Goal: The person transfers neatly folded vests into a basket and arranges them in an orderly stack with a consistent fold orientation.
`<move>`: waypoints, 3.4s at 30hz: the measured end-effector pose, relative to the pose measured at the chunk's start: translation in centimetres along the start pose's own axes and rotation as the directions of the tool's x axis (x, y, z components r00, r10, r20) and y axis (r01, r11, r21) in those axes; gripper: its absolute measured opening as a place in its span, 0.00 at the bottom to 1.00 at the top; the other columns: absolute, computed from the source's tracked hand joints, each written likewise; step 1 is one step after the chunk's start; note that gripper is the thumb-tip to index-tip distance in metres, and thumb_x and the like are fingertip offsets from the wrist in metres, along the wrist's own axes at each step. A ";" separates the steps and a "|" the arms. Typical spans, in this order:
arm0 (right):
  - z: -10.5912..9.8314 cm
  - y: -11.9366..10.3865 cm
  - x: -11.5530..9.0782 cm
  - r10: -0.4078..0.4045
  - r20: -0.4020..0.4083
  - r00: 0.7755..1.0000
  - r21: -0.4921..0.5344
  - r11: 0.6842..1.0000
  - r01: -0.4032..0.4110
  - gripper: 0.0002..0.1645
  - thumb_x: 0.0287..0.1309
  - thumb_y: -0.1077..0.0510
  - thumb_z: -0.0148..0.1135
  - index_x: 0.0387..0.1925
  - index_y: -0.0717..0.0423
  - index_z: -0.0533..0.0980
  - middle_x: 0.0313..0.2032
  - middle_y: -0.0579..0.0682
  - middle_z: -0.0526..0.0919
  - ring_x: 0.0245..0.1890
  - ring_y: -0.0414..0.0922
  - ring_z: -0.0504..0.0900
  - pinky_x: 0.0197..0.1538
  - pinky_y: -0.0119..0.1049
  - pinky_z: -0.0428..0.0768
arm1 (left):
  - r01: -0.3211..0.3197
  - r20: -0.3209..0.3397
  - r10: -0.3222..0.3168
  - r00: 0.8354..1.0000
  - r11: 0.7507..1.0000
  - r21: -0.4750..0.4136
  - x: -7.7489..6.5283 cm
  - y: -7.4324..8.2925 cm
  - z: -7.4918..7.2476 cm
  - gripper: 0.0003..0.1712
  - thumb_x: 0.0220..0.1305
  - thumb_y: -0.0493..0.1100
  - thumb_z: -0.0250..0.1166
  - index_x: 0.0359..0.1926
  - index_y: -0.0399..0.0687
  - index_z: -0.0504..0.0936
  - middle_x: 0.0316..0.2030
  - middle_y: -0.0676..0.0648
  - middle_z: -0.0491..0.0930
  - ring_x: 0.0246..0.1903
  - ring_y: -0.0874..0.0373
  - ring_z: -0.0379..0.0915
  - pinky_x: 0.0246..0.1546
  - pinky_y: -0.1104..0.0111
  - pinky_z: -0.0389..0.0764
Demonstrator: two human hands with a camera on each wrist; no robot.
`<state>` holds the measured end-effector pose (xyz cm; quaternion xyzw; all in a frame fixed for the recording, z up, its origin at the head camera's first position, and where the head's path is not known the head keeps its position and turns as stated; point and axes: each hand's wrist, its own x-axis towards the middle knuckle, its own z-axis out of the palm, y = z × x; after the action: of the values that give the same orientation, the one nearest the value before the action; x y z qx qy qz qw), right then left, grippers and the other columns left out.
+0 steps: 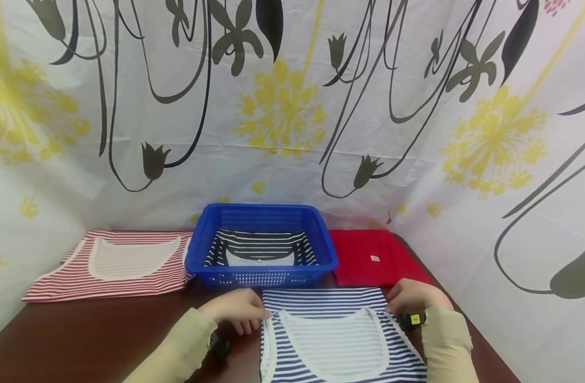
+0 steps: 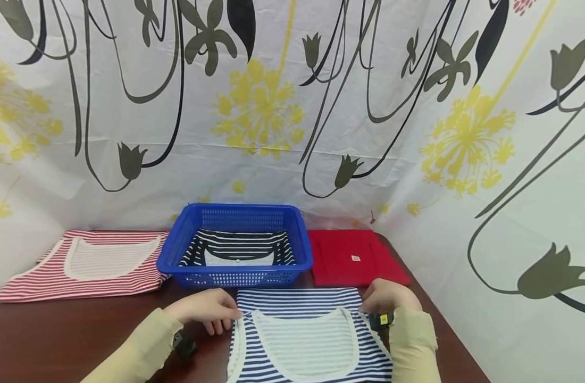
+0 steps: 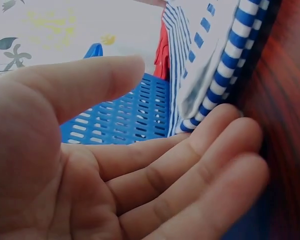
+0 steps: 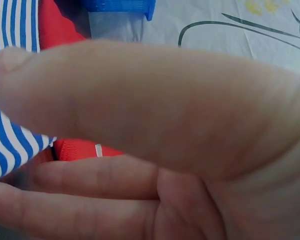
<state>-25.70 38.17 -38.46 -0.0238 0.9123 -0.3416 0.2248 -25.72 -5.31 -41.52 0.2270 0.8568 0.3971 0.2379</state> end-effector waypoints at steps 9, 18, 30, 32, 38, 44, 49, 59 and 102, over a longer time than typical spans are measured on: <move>0.7 0.3 0.6 0.018 0.036 0.999 0.100 0.995 -0.022 0.21 0.48 0.63 0.70 0.44 0.72 0.79 0.33 0.54 0.81 0.33 0.48 0.77 0.42 0.42 0.82 | -0.031 -0.016 0.031 0.999 0.999 -0.017 0.1 0.0 0.9 0.20 0.60 0.48 0.67 0.44 0.36 0.80 0.27 0.46 0.78 0.23 0.53 0.77 0.23 0.61 0.82; 0.9 0.1 0.9 0.039 -0.010 0.999 0.049 0.998 -0.039 0.18 0.47 0.61 0.72 0.40 0.67 0.81 0.31 0.53 0.81 0.32 0.47 0.78 0.41 0.42 0.82 | -0.040 0.012 0.043 0.999 0.985 -0.167 0.4 0.3 0.8 0.27 0.63 0.48 0.66 0.54 0.30 0.75 0.36 0.45 0.79 0.31 0.51 0.79 0.33 0.58 0.84; 0.5 0.1 1.0 0.050 -0.042 0.998 0.084 0.995 -0.046 0.25 0.46 0.61 0.72 0.46 0.69 0.75 0.36 0.54 0.79 0.39 0.50 0.76 0.44 0.46 0.82 | -0.002 0.035 0.021 0.999 0.883 -0.468 0.8 -0.7 0.0 0.25 0.67 0.50 0.61 0.53 0.32 0.74 0.41 0.41 0.81 0.38 0.47 0.81 0.36 0.53 0.84; 0.4 0.2 1.0 0.039 -0.041 0.998 0.097 0.995 -0.035 0.27 0.46 0.61 0.72 0.48 0.70 0.75 0.38 0.54 0.79 0.39 0.49 0.76 0.45 0.46 0.82 | 0.014 0.029 0.001 1.000 0.858 -0.514 0.9 -0.8 -0.1 0.30 0.67 0.51 0.60 0.57 0.30 0.70 0.43 0.40 0.80 0.39 0.46 0.81 0.36 0.53 0.83; -0.1 0.5 0.9 -0.027 0.001 1.000 0.093 0.995 0.027 0.26 0.49 0.60 0.72 0.47 0.71 0.76 0.36 0.54 0.80 0.38 0.48 0.77 0.45 0.46 0.82 | 0.057 0.017 -0.059 0.998 0.780 -0.623 1.2 -1.0 -0.1 0.45 0.66 0.55 0.61 0.68 0.26 0.55 0.47 0.37 0.80 0.42 0.43 0.80 0.38 0.51 0.83; -0.3 0.7 0.9 -0.063 0.098 0.993 0.071 0.996 0.056 0.24 0.50 0.62 0.71 0.48 0.69 0.76 0.38 0.54 0.80 0.40 0.48 0.77 0.48 0.47 0.80 | 0.070 0.024 -0.071 0.997 0.755 -0.652 1.7 -1.5 0.2 0.46 0.65 0.55 0.63 0.69 0.27 0.54 0.48 0.36 0.79 0.43 0.43 0.80 0.38 0.51 0.83; -0.1 0.9 1.0 -0.036 0.128 0.991 0.080 0.996 0.026 0.27 0.46 0.65 0.71 0.50 0.69 0.75 0.40 0.54 0.79 0.41 0.49 0.77 0.49 0.49 0.80 | 0.083 0.057 -0.061 0.996 0.773 -0.629 1.7 -1.8 0.8 0.38 0.65 0.52 0.62 0.64 0.27 0.64 0.46 0.37 0.79 0.39 0.44 0.81 0.36 0.52 0.83; -0.1 1.8 1.5 -0.118 0.196 0.973 0.129 0.987 0.094 0.26 0.47 0.67 0.69 0.51 0.71 0.75 0.41 0.54 0.80 0.41 0.49 0.78 0.50 0.48 0.80 | 0.115 0.162 -0.034 0.986 0.846 -0.520 1.5 -1.4 2.0 0.43 0.62 0.48 0.66 0.68 0.29 0.58 0.40 0.37 0.78 0.21 0.54 0.76 0.21 0.65 0.82; -3.0 1.0 -3.0 -0.262 0.101 0.960 0.359 0.909 0.210 0.38 0.55 0.66 0.64 0.63 0.77 0.59 0.45 0.59 0.81 0.43 0.54 0.81 0.49 0.43 0.81 | -0.067 0.183 0.232 0.955 0.772 -0.632 -1.0 2.8 2.7 0.21 0.61 0.36 0.63 0.54 0.33 0.70 0.35 0.39 0.83 0.24 0.53 0.80 0.25 0.64 0.84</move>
<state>-24.18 41.34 -35.87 -0.1193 0.8097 -0.5180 0.2487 -22.83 -2.70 -40.69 0.2527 0.6208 0.6417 0.3729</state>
